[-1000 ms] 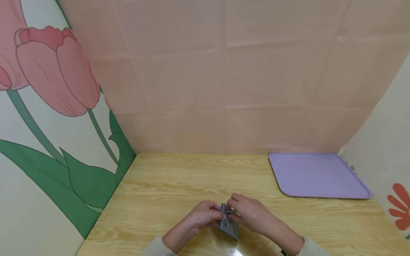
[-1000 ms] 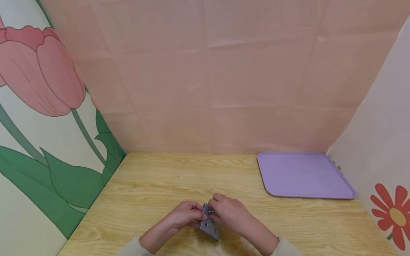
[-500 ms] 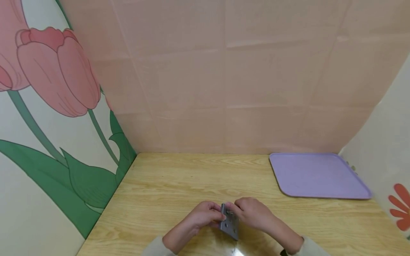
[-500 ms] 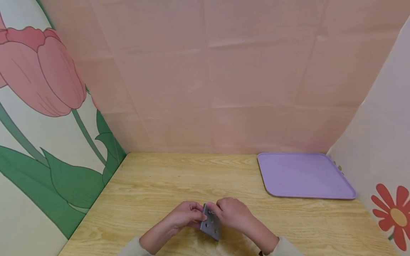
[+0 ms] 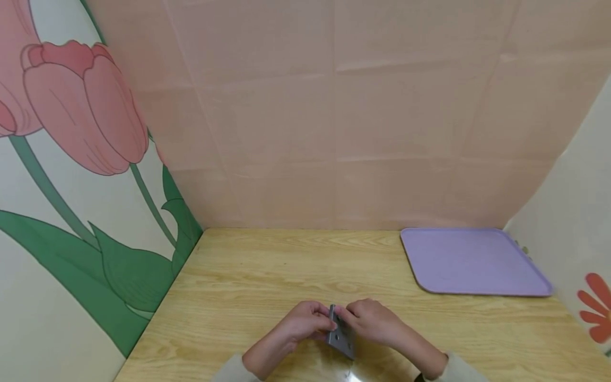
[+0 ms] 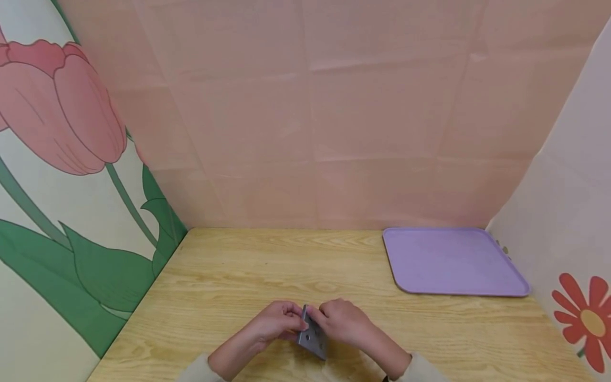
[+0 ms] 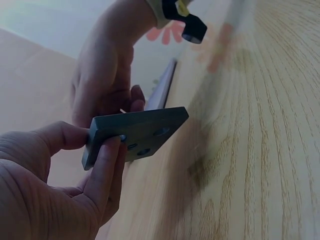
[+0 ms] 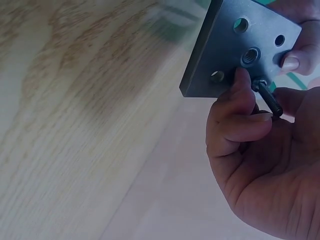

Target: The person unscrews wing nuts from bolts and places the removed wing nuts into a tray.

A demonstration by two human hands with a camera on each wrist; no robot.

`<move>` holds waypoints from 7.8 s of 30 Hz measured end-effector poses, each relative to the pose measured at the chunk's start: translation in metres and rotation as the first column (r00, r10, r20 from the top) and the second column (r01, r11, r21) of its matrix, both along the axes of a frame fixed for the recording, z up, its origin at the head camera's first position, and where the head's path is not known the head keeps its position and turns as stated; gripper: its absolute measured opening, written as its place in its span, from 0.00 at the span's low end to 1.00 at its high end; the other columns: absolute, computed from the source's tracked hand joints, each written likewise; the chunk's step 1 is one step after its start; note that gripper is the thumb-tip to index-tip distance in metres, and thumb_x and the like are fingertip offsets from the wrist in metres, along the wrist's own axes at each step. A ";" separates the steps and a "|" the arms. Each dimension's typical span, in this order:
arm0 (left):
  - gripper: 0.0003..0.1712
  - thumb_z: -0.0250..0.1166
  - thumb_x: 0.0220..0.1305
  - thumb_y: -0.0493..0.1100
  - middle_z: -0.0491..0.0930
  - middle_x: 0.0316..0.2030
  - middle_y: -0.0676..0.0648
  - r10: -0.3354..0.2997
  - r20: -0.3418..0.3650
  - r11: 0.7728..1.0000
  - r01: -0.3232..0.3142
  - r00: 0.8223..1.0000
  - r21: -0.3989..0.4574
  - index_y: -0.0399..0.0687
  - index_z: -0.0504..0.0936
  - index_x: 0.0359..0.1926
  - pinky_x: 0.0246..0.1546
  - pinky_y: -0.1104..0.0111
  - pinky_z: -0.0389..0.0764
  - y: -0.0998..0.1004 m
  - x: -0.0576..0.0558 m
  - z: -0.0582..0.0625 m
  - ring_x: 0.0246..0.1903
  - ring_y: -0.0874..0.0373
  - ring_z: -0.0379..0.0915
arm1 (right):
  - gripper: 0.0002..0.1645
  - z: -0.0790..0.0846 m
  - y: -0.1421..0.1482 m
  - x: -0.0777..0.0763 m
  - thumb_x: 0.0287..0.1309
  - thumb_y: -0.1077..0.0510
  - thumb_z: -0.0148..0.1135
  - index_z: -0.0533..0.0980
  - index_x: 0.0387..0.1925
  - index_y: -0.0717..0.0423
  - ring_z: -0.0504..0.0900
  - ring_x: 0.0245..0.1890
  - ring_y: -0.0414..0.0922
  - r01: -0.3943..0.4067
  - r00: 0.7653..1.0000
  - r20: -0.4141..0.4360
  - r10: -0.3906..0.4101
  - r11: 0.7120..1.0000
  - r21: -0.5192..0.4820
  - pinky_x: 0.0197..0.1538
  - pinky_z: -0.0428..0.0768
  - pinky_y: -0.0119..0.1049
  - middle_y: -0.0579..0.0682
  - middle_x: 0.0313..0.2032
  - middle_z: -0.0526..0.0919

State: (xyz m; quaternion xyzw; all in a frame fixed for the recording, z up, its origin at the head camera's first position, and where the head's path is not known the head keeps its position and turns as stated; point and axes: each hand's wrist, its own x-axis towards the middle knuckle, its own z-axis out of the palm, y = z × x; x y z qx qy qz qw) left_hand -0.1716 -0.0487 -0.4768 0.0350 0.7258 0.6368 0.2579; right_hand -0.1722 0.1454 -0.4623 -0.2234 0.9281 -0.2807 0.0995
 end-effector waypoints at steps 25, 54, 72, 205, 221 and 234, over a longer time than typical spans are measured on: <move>0.10 0.65 0.50 0.34 0.82 0.31 0.46 0.012 -0.008 0.999 -0.011 1.000 0.043 0.35 0.79 0.36 0.28 0.70 0.81 0.000 0.000 -0.006 0.29 0.59 0.80 | 0.17 0.002 0.002 0.001 0.58 0.37 0.54 0.75 0.29 0.43 0.69 0.23 0.32 -0.020 0.988 -0.150 0.028 0.998 0.051 0.24 0.68 0.29 0.36 0.26 0.71; 0.11 0.65 0.50 0.34 0.81 0.30 0.47 0.023 0.013 0.999 -0.024 1.000 0.031 0.34 0.78 0.36 0.26 0.70 0.80 0.002 0.000 -0.002 0.29 0.59 0.79 | 0.10 0.002 0.005 0.003 0.55 0.44 0.62 0.77 0.34 0.43 0.71 0.24 0.29 -0.097 0.928 -0.353 0.114 0.993 0.065 0.23 0.70 0.24 0.36 0.29 0.73; 0.12 0.67 0.49 0.34 0.82 0.30 0.48 0.008 -0.009 1.000 -0.008 1.000 -0.003 0.36 0.78 0.38 0.29 0.67 0.81 0.000 0.003 -0.001 0.30 0.59 0.79 | 0.32 -0.002 0.003 0.003 0.66 0.36 0.39 0.79 0.24 0.52 0.73 0.22 0.38 0.022 0.998 0.056 -0.019 0.998 -0.052 0.25 0.70 0.34 0.42 0.23 0.81; 0.12 0.65 0.50 0.34 0.82 0.32 0.47 0.006 0.017 1.000 -0.006 1.000 0.002 0.36 0.78 0.38 0.30 0.67 0.80 -0.004 0.004 0.002 0.30 0.58 0.79 | 0.36 -0.006 0.004 0.002 0.68 0.37 0.35 0.76 0.20 0.55 0.64 0.12 0.35 -0.014 0.992 0.123 0.031 0.990 -0.137 0.16 0.62 0.29 0.39 0.11 0.70; 0.11 0.66 0.49 0.34 0.82 0.31 0.47 0.011 -0.011 1.000 -0.011 1.000 0.021 0.36 0.78 0.36 0.29 0.67 0.80 -0.002 0.003 -0.001 0.30 0.58 0.79 | 0.30 -0.008 0.001 0.002 0.66 0.37 0.40 0.78 0.27 0.51 0.67 0.17 0.38 0.034 0.985 0.171 -0.008 0.988 -0.150 0.19 0.65 0.31 0.42 0.17 0.73; 0.12 0.66 0.47 0.32 0.82 0.29 0.47 0.045 -0.030 0.999 -0.044 0.999 0.029 0.33 0.78 0.36 0.28 0.66 0.81 -0.001 0.004 -0.008 0.28 0.58 0.79 | 0.13 -0.005 0.008 0.001 0.59 0.40 0.55 0.71 0.27 0.42 0.64 0.19 0.29 -0.171 0.958 -0.227 0.177 0.984 0.047 0.19 0.64 0.25 0.34 0.23 0.68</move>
